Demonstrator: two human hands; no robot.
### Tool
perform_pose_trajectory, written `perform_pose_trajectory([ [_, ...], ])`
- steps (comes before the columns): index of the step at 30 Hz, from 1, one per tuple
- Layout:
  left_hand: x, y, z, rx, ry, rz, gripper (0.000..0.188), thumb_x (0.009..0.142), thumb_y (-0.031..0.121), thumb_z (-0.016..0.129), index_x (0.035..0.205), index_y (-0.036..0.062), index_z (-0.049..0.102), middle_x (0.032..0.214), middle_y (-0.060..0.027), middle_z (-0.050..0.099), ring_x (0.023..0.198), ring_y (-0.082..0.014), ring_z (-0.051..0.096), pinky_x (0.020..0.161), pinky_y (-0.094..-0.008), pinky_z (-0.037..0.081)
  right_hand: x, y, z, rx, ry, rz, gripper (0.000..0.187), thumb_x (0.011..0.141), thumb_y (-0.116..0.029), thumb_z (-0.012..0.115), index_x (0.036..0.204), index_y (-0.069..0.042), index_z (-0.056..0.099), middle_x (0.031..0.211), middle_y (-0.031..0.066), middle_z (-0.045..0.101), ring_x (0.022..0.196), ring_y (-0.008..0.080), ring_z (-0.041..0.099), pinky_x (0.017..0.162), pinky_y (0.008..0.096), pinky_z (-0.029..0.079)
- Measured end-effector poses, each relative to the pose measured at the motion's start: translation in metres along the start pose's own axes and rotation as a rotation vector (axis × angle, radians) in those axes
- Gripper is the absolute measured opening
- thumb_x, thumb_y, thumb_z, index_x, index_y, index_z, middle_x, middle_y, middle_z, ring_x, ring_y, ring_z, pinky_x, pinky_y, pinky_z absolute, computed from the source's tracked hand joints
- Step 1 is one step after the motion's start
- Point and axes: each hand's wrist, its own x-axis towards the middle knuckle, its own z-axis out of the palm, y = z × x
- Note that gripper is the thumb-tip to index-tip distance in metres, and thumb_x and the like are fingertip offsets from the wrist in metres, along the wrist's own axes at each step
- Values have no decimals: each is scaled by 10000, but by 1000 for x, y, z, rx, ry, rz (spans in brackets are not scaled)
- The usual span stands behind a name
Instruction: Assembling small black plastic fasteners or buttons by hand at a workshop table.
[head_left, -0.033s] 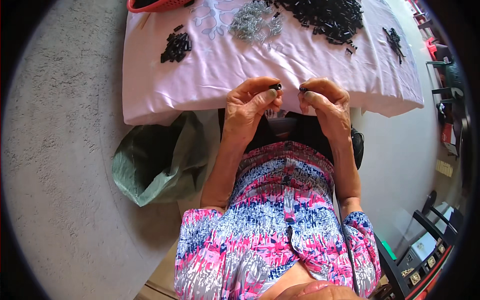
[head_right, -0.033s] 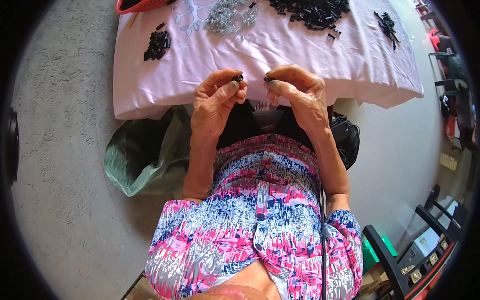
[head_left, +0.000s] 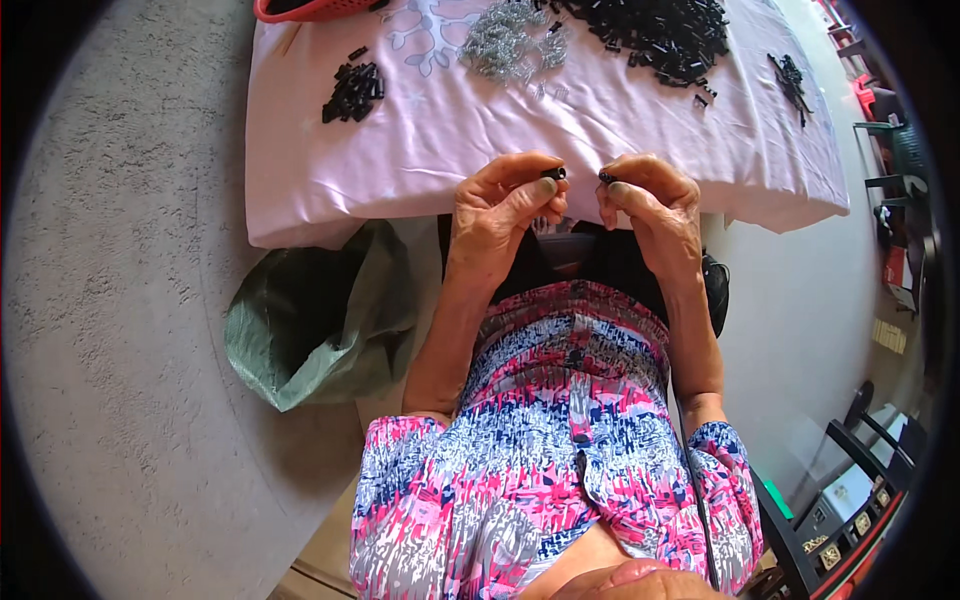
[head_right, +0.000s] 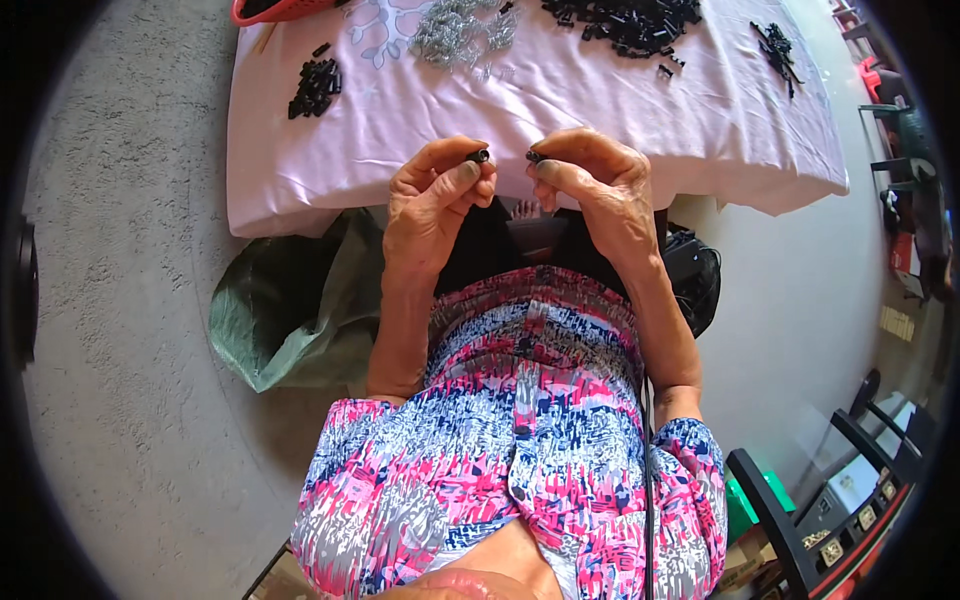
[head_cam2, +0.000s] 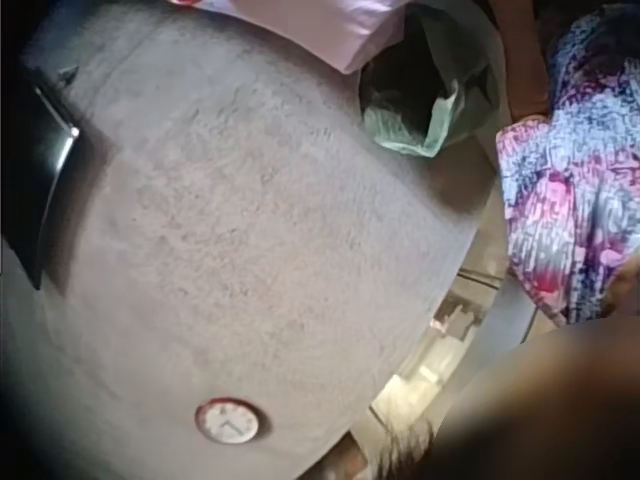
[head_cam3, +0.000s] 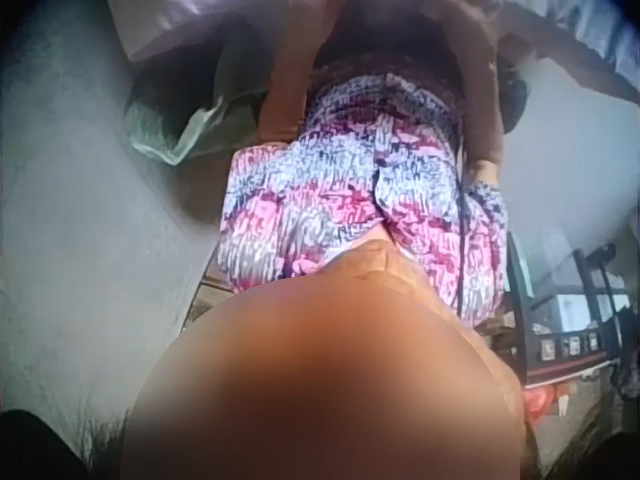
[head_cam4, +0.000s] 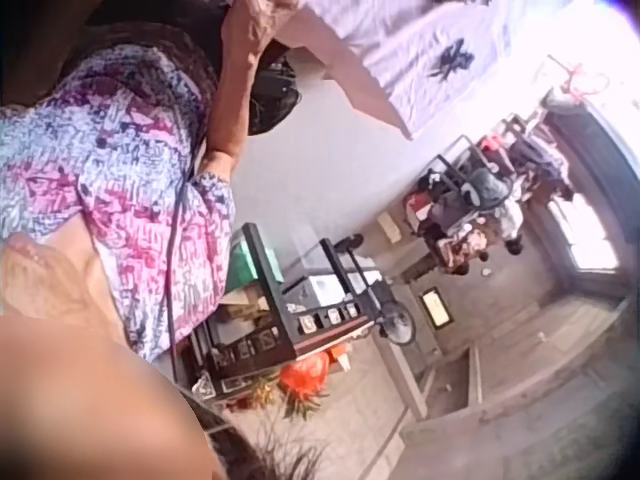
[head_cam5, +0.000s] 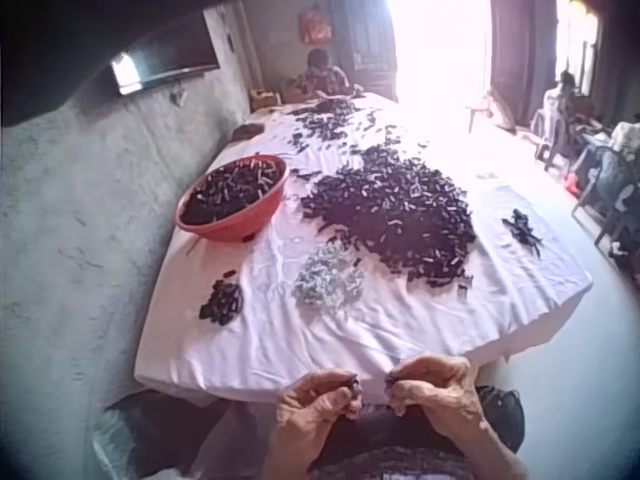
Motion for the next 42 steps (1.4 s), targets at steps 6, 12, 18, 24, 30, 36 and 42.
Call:
perform_pose_trajectory([
  [6, -7, -3, -4, 13, -28, -9, 185, 886, -3, 633, 1071, -17, 630, 911, -113, 689, 784, -157, 663, 699, -268, 536, -8, 2, 10, -149, -44, -32, 154, 825, 56, 641, 979, 47, 647, 796, 68, 664, 670, 106, 617, 614, 225, 501],
  [12, -11, -6, -6, 47, -41, -18, 191, 900, -9, 607, 1091, -18, 612, 906, -126, 667, 785, -169, 644, 698, -266, 525, -12, 2, 16, -215, -31, -89, 153, 828, 66, 609, 976, 47, 644, 822, 54, 668, 707, 95, 632, 658, 224, 519],
  [18, -12, -7, -4, 149, -46, 17, 193, 883, -13, 629, 1076, -21, 619, 898, -116, 671, 776, -160, 637, 691, -271, 516, -17, -3, 21, -259, -23, -105, 153, 811, 73, 613, 958, 45, 647, 819, 42, 670, 731, 90, 643, 672, 217, 521],
  [24, -15, -4, 6, 260, -29, 45, 202, 851, -31, 665, 1050, -20, 629, 882, -93, 675, 770, -135, 631, 678, -256, 516, -18, -1, 18, -302, -36, -133, 149, 797, 79, 603, 932, 43, 655, 782, 29, 666, 698, 71, 625, 638, 198, 503],
  [30, -15, -2, 9, 351, -70, 77, 200, 843, -70, 661, 1036, -23, 638, 920, -51, 659, 822, -92, 627, 729, -216, 515, -20, 4, 13, -335, -26, -140, 159, 787, 86, 591, 923, 46, 661, 767, 23, 654, 679, 62, 611, 615, 192, 493],
  [36, -15, -6, 10, 385, -41, 80, 182, 825, -80, 662, 1001, -39, 650, 950, -75, 645, 790, -122, 629, 706, -238, 520, -23, 7, 11, -355, -59, -187, 167, 779, 98, 589, 926, 56, 656, 787, 27, 653, 698, 61, 610, 606, 202, 491],
  [42, -17, -14, 7, 273, -47, 129, 204, 816, -118, 649, 1002, -39, 676, 964, -99, 677, 864, -129, 647, 788, -236, 536, -24, 14, 18, -613, -15, -582, 232, 700, 143, 651, 902, 30, 664, 809, 82, 662, 700, 118, 628, 581, 219, 474],
])
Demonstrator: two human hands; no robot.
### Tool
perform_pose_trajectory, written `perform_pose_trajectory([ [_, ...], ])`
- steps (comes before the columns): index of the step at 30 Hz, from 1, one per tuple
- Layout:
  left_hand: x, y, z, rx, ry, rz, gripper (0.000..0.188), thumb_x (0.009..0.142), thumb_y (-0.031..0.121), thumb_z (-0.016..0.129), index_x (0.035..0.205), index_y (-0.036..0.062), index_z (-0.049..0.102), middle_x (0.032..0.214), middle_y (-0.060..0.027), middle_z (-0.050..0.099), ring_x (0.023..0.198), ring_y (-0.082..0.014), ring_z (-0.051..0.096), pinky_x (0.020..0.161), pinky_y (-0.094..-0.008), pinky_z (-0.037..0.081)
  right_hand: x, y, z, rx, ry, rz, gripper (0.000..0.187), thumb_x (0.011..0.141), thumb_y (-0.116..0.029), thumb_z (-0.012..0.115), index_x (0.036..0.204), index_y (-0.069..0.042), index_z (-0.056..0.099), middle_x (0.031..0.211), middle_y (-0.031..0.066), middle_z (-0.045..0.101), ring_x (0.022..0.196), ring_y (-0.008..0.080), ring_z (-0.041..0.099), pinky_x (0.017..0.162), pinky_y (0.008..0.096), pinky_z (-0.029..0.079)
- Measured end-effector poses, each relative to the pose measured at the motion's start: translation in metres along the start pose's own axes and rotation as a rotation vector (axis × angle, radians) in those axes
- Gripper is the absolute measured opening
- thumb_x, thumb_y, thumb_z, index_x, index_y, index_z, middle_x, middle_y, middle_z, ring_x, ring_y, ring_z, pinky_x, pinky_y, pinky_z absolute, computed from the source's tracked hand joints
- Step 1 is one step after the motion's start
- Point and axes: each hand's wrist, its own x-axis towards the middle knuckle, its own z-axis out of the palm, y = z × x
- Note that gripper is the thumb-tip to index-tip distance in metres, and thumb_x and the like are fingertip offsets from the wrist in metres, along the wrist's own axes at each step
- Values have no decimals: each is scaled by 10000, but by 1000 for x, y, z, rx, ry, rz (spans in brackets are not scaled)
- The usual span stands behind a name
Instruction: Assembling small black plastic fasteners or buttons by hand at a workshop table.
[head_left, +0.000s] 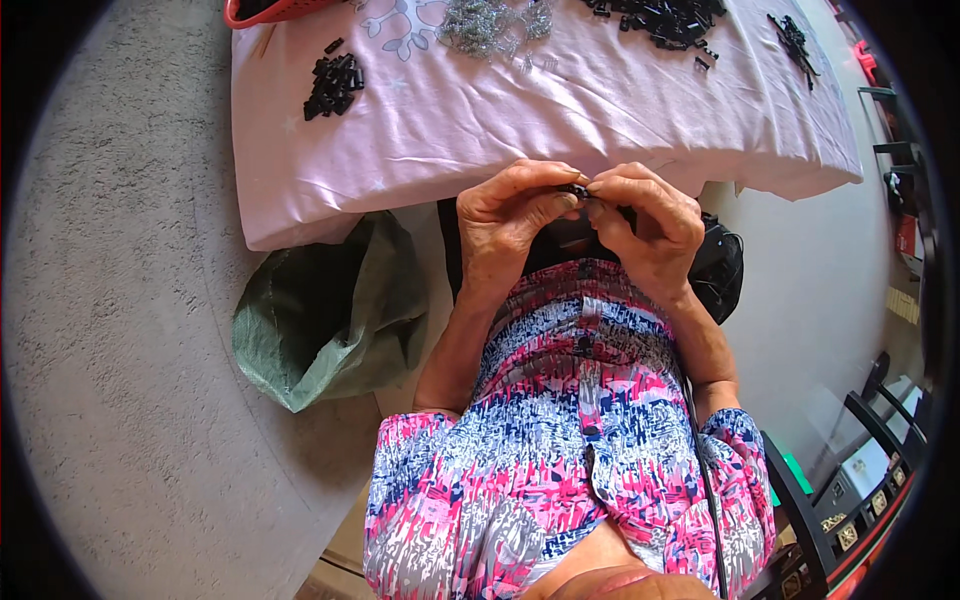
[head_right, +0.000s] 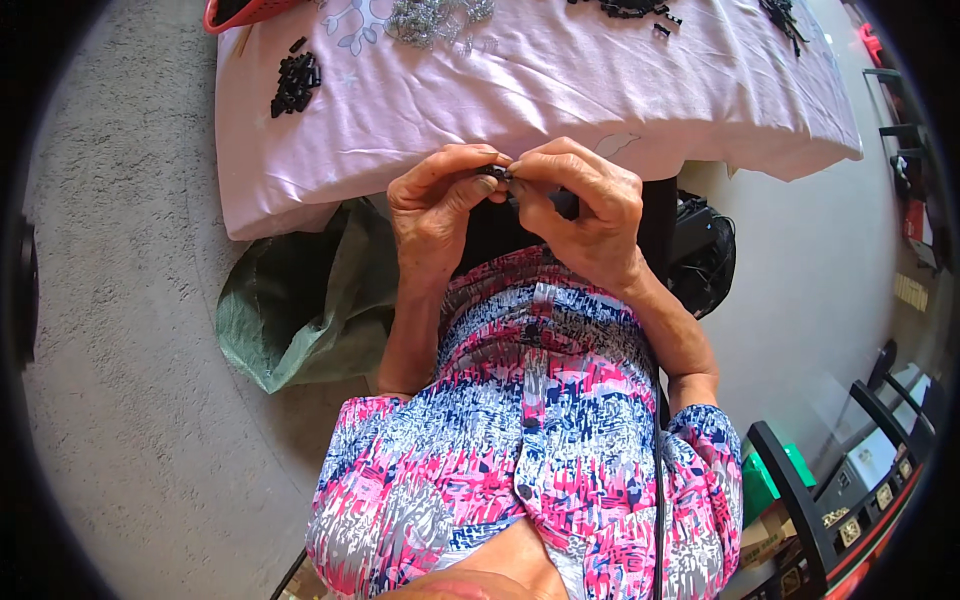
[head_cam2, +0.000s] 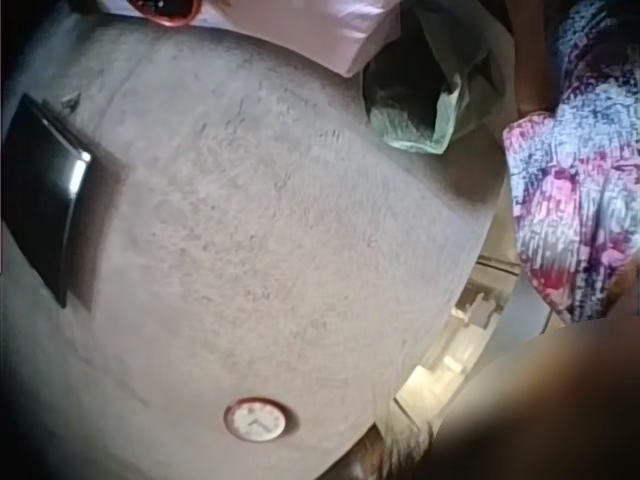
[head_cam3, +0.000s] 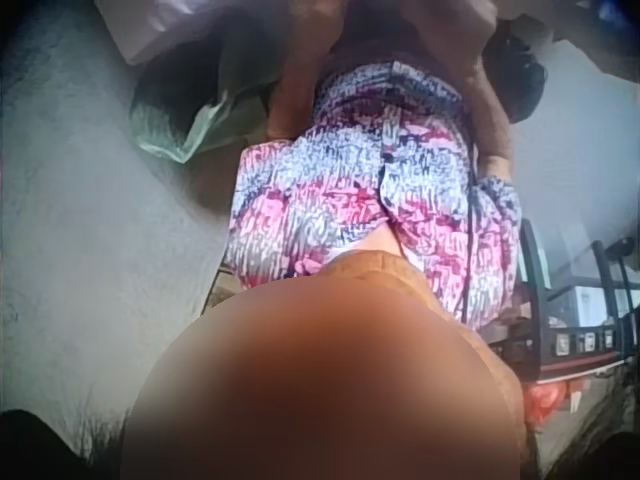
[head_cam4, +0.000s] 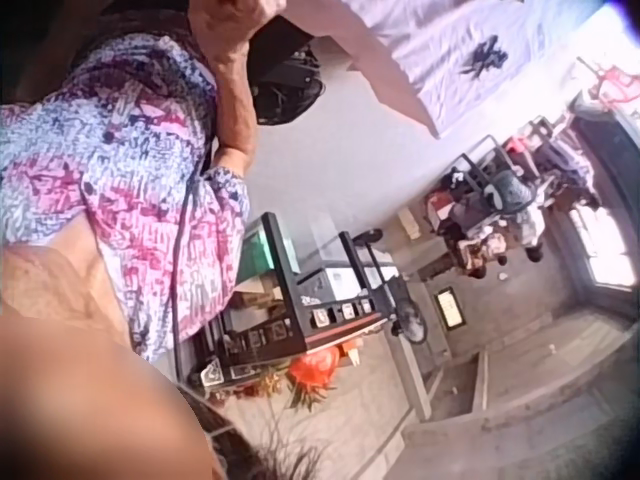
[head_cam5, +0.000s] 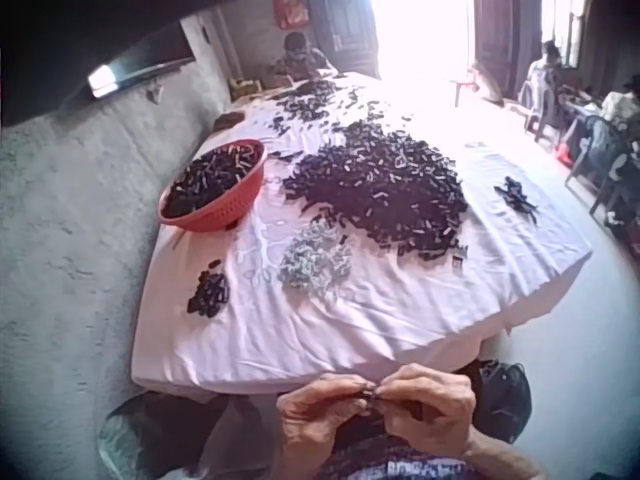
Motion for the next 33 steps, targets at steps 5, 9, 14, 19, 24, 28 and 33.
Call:
perform_pose_trajectory([
  [5, -3, -6, -3, -53, -9, -27, 222, 849, -67, 636, 1069, -52, 659, 972, -169, 689, 815, -177, 650, 745, -271, 542, -12, 1, 3, 92, 47, 99, 252, 693, 147, 660, 916, 28, 665, 825, 86, 671, 694, 107, 621, 561, 214, 459],
  [9, -7, -14, 1, -117, 48, -39, 226, 851, -72, 631, 1075, -50, 658, 980, -181, 690, 815, -183, 654, 741, -271, 543, -15, 5, 9, 144, 130, 37, 260, 686, 147, 671, 914, 23, 664, 833, 94, 674, 670, 87, 608, 524, 202, 439],
  [14, -10, -17, 2, -180, 56, -34, 218, 850, -84, 624, 1061, -47, 664, 982, -193, 690, 830, -193, 662, 749, -267, 548, -25, 9, 2, 130, 40, 45, 302, 729, 223, 555, 983, 81, 634, 963, 181, 649, 733, 158, 644, 623, 245, 539],
  [19, -9, -12, 5, -82, 98, -46, 197, 809, -86, 678, 997, -32, 701, 939, -125, 707, 795, -141, 658, 738, -236, 550, -17, -2, -2, -45, -15, 42, 282, 722, 205, 590, 953, 55, 654, 915, 149, 670, 694, 134, 641, 586, 217, 520],
  [24, -9, -14, 1, -94, 98, -78, 196, 825, -82, 666, 1013, -38, 698, 941, -128, 704, 800, -142, 656, 745, -236, 545, -16, 2, 1, 80, 20, 87, 254, 709, 139, 701, 940, 39, 668, 889, 137, 679, 708, 138, 651, 584, 215, 503],
  [28, -6, -15, 1, -270, 60, -173, 213, 872, -53, 629, 1080, -47, 669, 987, -124, 688, 864, -148, 651, 795, -242, 531, -12, 10, -6, 65, -14, 4, 251, 704, 95, 740, 937, 35, 668, 879, 137, 673, 722, 164, 651, 607, 247, 511],
  [33, -6, -20, -6, -406, -39, -292, 266, 891, -12, 624, 1156, -38, 629, 1023, -117, 672, 914, -151, 645, 814, -258, 529, -10, 3, -11, -136, -72, -19, 323, 686, -41, 798, 976, -1, 663, 887, 123, 648, 775, 232, 656, 667, 302, 530],
])
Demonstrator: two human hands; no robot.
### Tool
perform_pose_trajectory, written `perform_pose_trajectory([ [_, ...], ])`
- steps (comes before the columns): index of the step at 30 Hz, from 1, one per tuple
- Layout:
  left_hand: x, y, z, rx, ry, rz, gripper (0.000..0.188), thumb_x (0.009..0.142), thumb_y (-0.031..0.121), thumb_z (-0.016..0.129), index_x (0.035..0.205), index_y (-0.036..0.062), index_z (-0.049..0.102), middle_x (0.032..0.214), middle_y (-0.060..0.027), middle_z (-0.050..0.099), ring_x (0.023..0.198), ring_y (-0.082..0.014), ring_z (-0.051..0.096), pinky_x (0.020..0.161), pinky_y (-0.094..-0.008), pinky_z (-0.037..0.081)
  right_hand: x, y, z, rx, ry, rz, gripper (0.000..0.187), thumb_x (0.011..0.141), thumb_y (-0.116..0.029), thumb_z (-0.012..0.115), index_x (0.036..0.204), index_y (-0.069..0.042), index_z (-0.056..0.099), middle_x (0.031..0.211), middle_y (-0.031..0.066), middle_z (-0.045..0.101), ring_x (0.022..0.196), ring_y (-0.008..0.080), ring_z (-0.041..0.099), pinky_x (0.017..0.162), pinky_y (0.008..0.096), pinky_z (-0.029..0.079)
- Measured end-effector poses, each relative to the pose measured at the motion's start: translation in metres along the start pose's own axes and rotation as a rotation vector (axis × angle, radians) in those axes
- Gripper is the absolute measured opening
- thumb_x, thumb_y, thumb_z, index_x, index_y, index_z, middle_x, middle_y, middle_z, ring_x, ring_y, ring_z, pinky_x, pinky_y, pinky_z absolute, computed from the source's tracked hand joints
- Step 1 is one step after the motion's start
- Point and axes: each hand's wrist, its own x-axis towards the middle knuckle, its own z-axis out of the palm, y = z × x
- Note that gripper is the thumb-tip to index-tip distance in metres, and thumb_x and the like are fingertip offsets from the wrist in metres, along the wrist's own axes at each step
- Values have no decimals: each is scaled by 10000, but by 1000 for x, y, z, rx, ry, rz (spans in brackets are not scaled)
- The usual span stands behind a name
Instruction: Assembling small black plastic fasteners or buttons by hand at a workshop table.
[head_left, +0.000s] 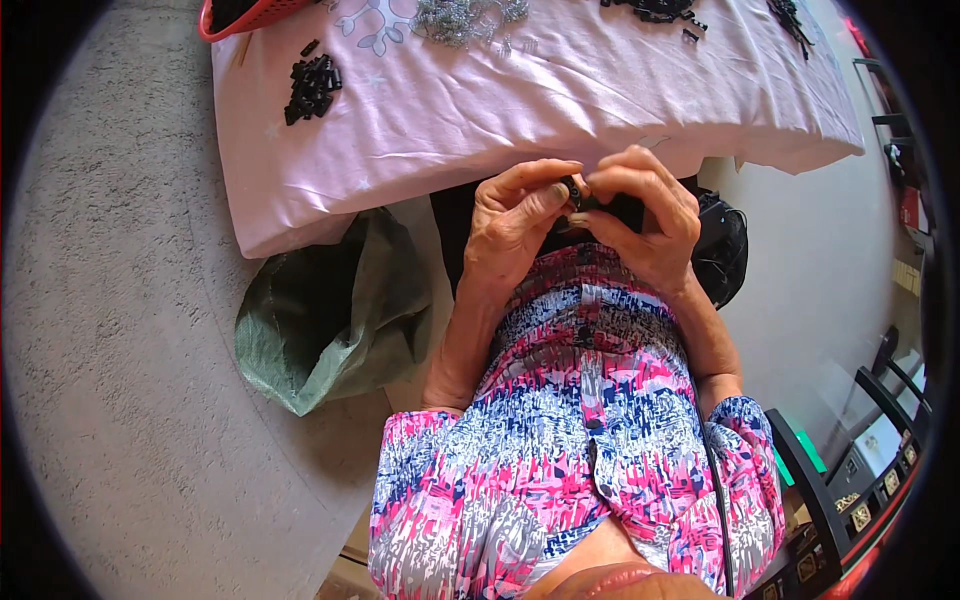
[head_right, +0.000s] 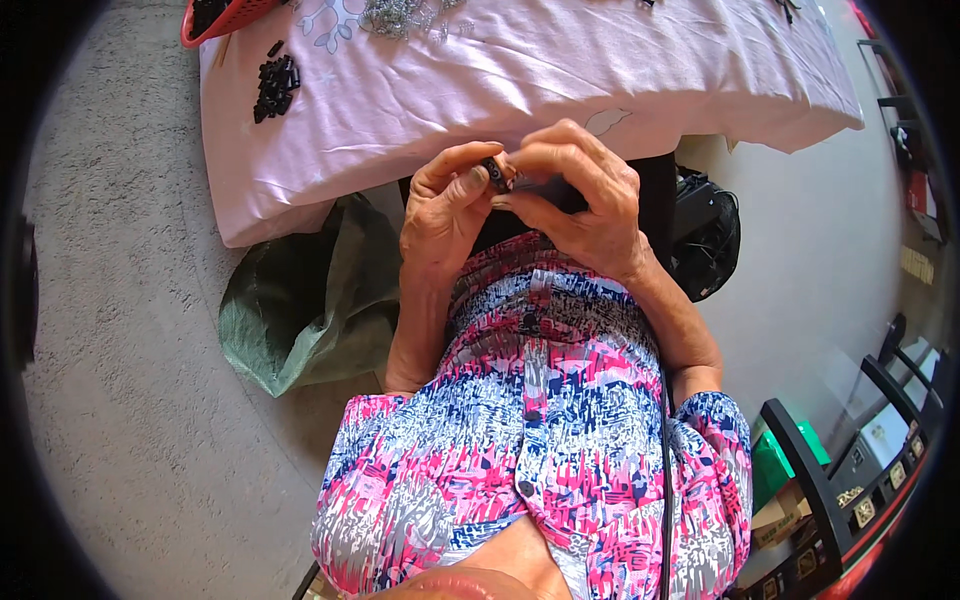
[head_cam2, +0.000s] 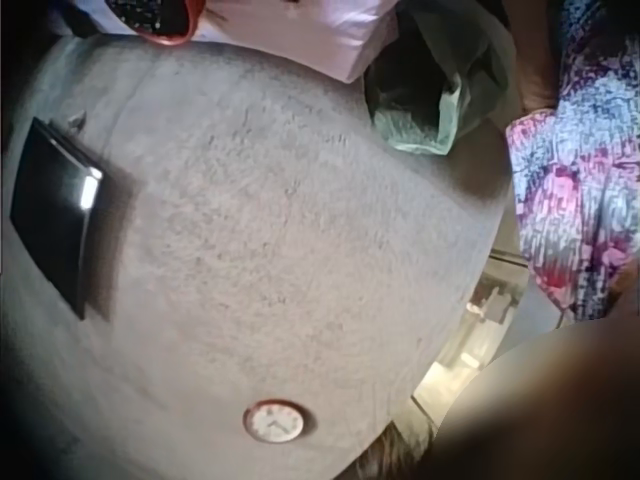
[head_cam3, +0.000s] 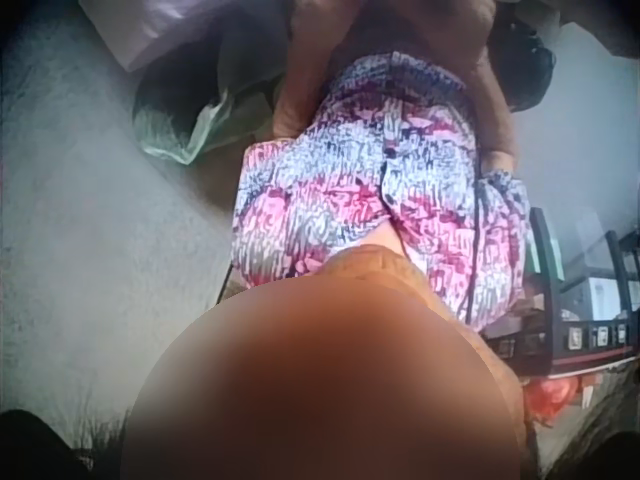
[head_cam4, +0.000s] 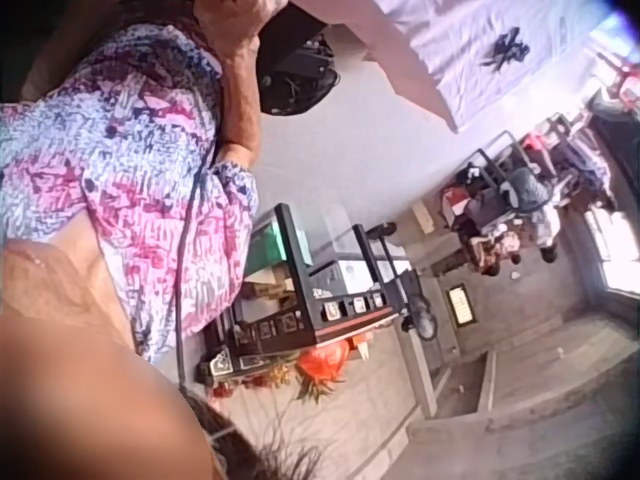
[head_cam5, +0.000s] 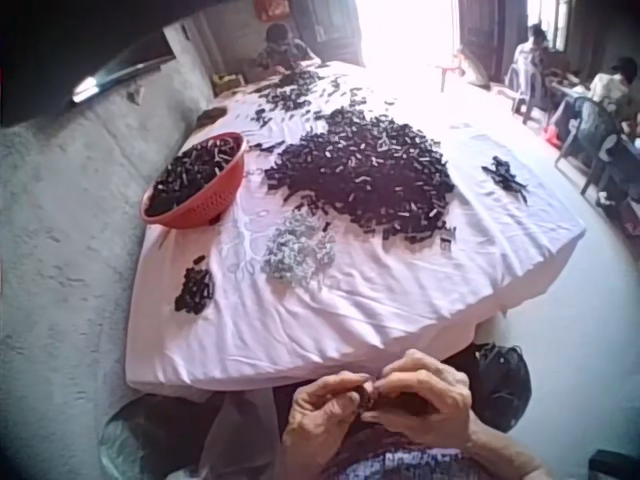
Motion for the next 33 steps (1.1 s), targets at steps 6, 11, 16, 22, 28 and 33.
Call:
perform_pose_trajectory([
  [6, 1, 0, -3, -72, -82, -111, 471, 856, 12, 678, 1272, -1, 455, 1029, -135, 657, 907, -174, 657, 791, -280, 546, 4, 7, -3, 62, -104, -29, 438, 645, -168, 830, 1022, -17, 666, 980, 117, 636, 882, 260, 630, 737, 349, 516],
  [11, 1, -1, -6, -166, -122, -196, 550, 824, 0, 711, 1280, 8, 405, 998, -145, 643, 894, -198, 662, 759, -282, 561, 3, 10, 0, 92, -154, -117, 458, 629, -195, 835, 1017, -16, 672, 964, 110, 640, 858, 258, 627, 724, 346, 512],
  [16, 1, -6, -10, -205, -114, -199, 556, 819, 5, 718, 1276, -1, 403, 988, -141, 644, 882, -196, 664, 764, -283, 559, 1, 13, 1, 120, -145, -104, 426, 646, -180, 824, 998, 4, 670, 965, 122, 650, 847, 263, 632, 729, 345, 514],
  [22, -1, -5, -10, -189, -96, -208, 538, 819, -9, 707, 1264, -4, 404, 963, -135, 648, 872, -190, 668, 763, -280, 557, 0, 13, 2, 126, -162, -128, 401, 657, -146, 808, 988, 23, 657, 973, 136, 657, 859, 281, 637, 739, 348, 518],
  [28, -1, -8, -12, -202, -113, -218, 534, 827, -30, 684, 1276, 5, 397, 961, -143, 658, 875, -189, 669, 762, -285, 561, -3, 10, 6, 97, -124, -151, 392, 655, -122, 801, 972, 40, 636, 954, 143, 650, 843, 299, 631, 725, 356, 519],
  [33, -2, -9, -13, -245, -136, -230, 532, 834, -40, 672, 1286, 10, 395, 966, -150, 661, 892, -196, 670, 779, -294, 563, -3, 6, 7, 65, -114, -177, 369, 654, -87, 785, 964, 43, 631, 932, 154, 644, 814, 304, 623, 696, 359, 520],
])
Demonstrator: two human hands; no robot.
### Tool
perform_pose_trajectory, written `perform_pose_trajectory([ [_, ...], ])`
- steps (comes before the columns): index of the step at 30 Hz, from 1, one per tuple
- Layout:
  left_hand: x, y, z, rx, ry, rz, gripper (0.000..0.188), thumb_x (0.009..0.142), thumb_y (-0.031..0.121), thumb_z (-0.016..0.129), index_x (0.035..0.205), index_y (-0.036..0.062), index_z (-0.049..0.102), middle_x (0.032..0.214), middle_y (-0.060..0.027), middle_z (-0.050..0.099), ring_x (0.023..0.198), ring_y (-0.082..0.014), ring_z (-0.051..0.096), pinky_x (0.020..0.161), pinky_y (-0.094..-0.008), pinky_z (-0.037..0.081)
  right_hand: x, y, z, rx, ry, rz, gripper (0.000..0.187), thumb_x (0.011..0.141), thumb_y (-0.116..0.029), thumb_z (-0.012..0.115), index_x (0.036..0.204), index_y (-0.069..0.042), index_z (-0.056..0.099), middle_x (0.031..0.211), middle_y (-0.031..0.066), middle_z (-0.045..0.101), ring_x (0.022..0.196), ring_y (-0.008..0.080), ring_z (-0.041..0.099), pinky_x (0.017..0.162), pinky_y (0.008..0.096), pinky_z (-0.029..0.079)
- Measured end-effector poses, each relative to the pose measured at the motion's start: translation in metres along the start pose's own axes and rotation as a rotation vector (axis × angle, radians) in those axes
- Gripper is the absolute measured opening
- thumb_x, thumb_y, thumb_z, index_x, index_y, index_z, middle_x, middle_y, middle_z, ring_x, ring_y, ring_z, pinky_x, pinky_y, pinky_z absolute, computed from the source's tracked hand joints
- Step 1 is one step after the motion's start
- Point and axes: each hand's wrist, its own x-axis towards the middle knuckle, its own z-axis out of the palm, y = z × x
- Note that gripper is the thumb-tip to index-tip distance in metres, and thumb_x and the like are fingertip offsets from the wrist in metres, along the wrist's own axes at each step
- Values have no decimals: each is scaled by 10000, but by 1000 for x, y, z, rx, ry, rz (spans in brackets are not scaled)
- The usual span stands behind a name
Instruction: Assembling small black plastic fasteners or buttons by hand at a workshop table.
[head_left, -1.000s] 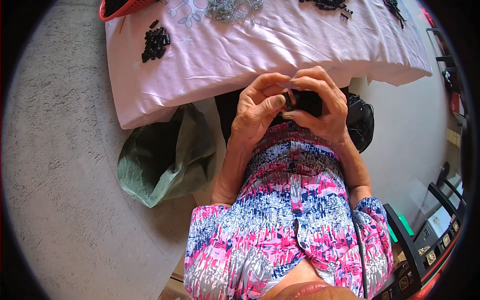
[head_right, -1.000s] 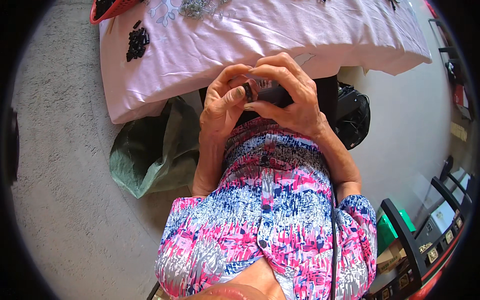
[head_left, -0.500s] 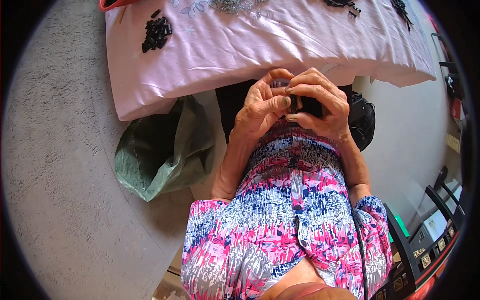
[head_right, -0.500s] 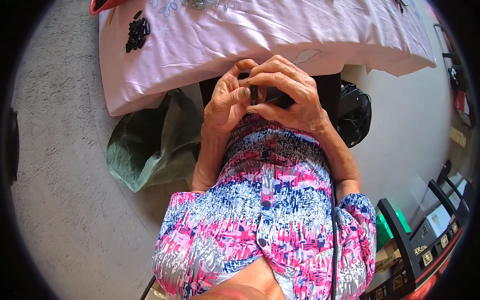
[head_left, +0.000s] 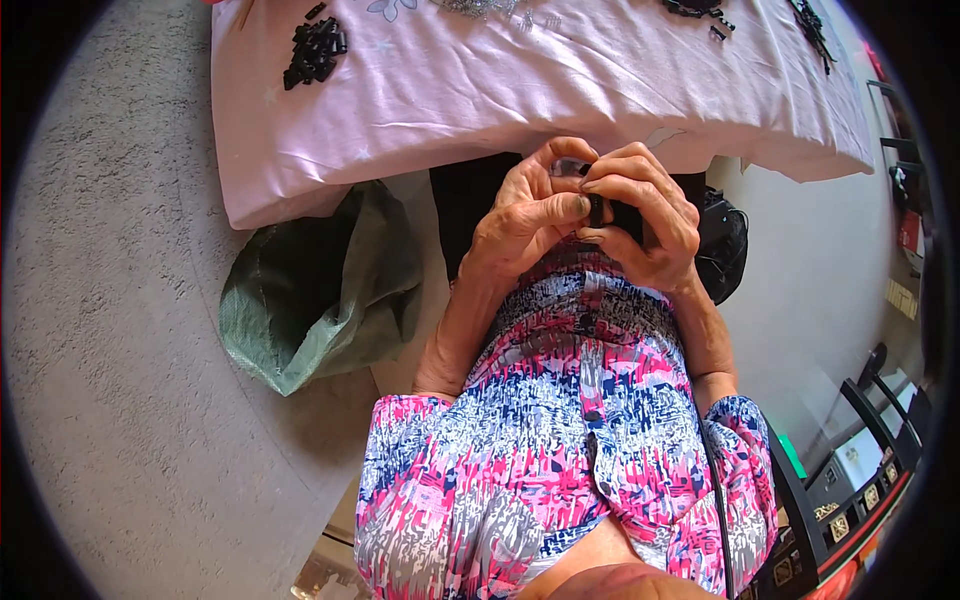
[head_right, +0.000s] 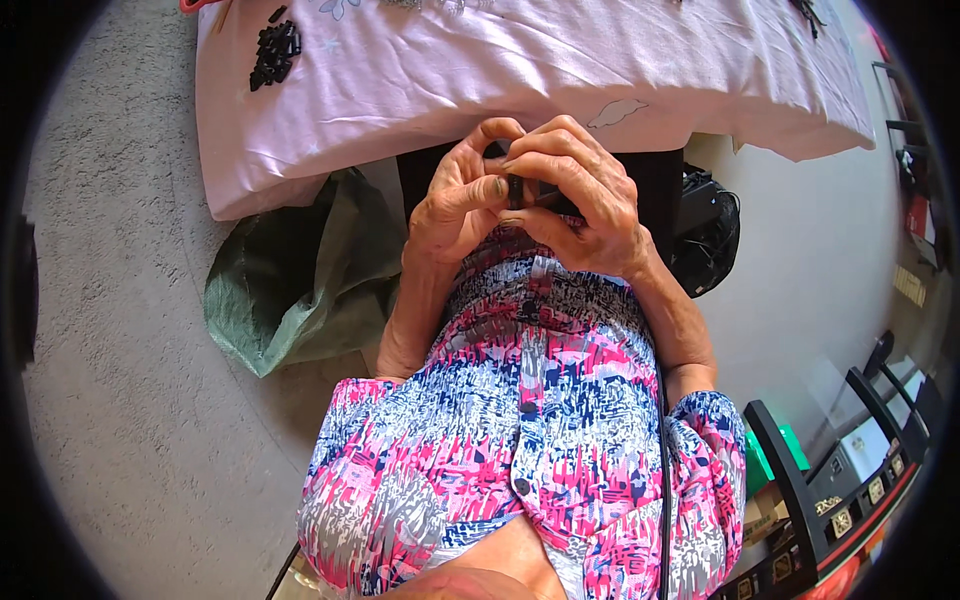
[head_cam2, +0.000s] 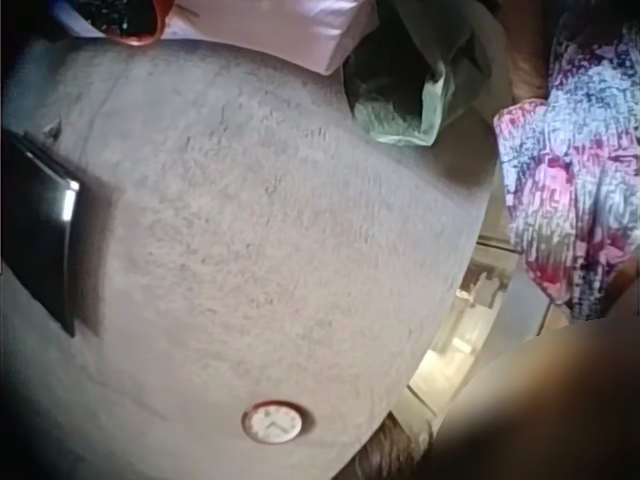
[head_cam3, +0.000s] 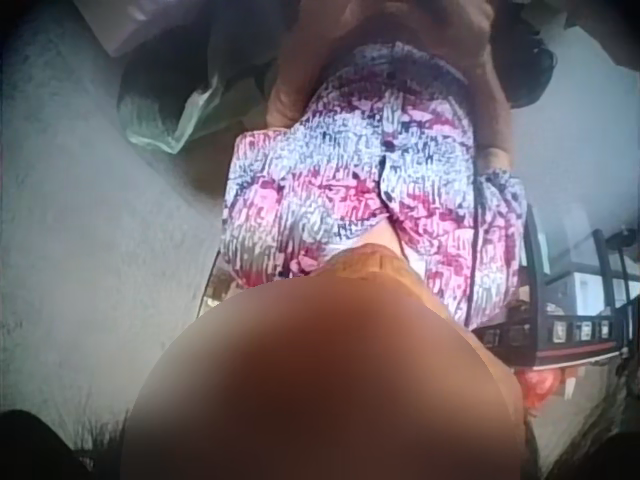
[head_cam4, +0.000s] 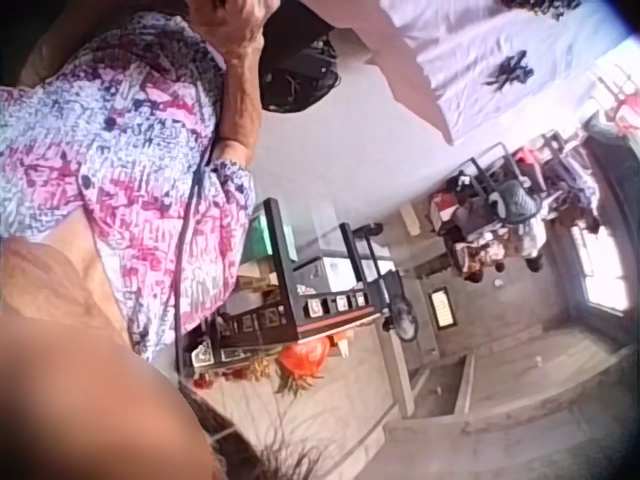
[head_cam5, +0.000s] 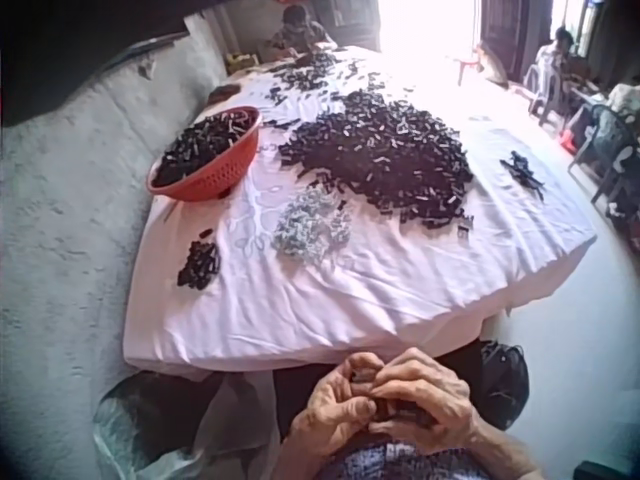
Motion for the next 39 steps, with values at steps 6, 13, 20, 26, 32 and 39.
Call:
perform_pose_trajectory([
  [6, 1, -4, -3, -51, -25, -32, 510, 840, -9, 683, 1276, 7, 419, 977, -144, 657, 903, -211, 669, 800, -303, 557, 1, 1, 0, -37, 0, -17, 339, 652, -54, 769, 942, 47, 623, 899, 161, 636, 777, 300, 620, 672, 357, 518],
  [13, -1, 3, 0, 68, 33, 3, 525, 813, -19, 671, 1279, 15, 430, 971, -122, 650, 873, -186, 656, 755, -290, 536, 4, -1, 2, -11, 22, 38, 384, 639, -84, 790, 973, 32, 640, 915, 154, 637, 780, 283, 614, 680, 347, 511],
  [20, -14, 83, 32, 887, 474, 540, 176, 837, -33, 640, 1007, -4, 676, 898, -71, 696, 799, -122, 640, 754, -253, 513, -2, -1, -11, -32, 11, 184, 400, 753, -75, 774, 1099, 36, 606, 983, 153, 625, 728, 192, 610, 676, 293, 503],
  [26, 7, 191, 6, 1336, 836, 940, 145, 804, 21, 679, 941, -26, 672, 819, -53, 678, 719, -120, 640, 710, -248, 528, -9, 1, -3, -103, -18, 234, 197, 770, 15, 727, 943, 24, 632, 888, 121, 625, 621, 171, 606, 576, 291, 493],
  [32, 31, 246, -21, 1741, 854, 945, 117, 781, 58, 690, 878, -8, 697, 776, -73, 699, 693, -143, 645, 686, -290, 516, -11, 9, 1, -133, -110, 216, 157, 792, -5, 692, 920, 11, 602, 850, 126, 604, 672, 265, 616, 599, 351, 502],
  [39, 42, 242, -4, 2034, 920, 829, 146, 776, 101, 722, 868, -12, 711, 806, -115, 708, 735, -203, 678, 686, -314, 531, -14, 14, 0, -189, -119, 192, 146, 799, -24, 685, 916, -6, 599, 814, 120, 585, 689, 302, 613, 600, 392, 497],
])
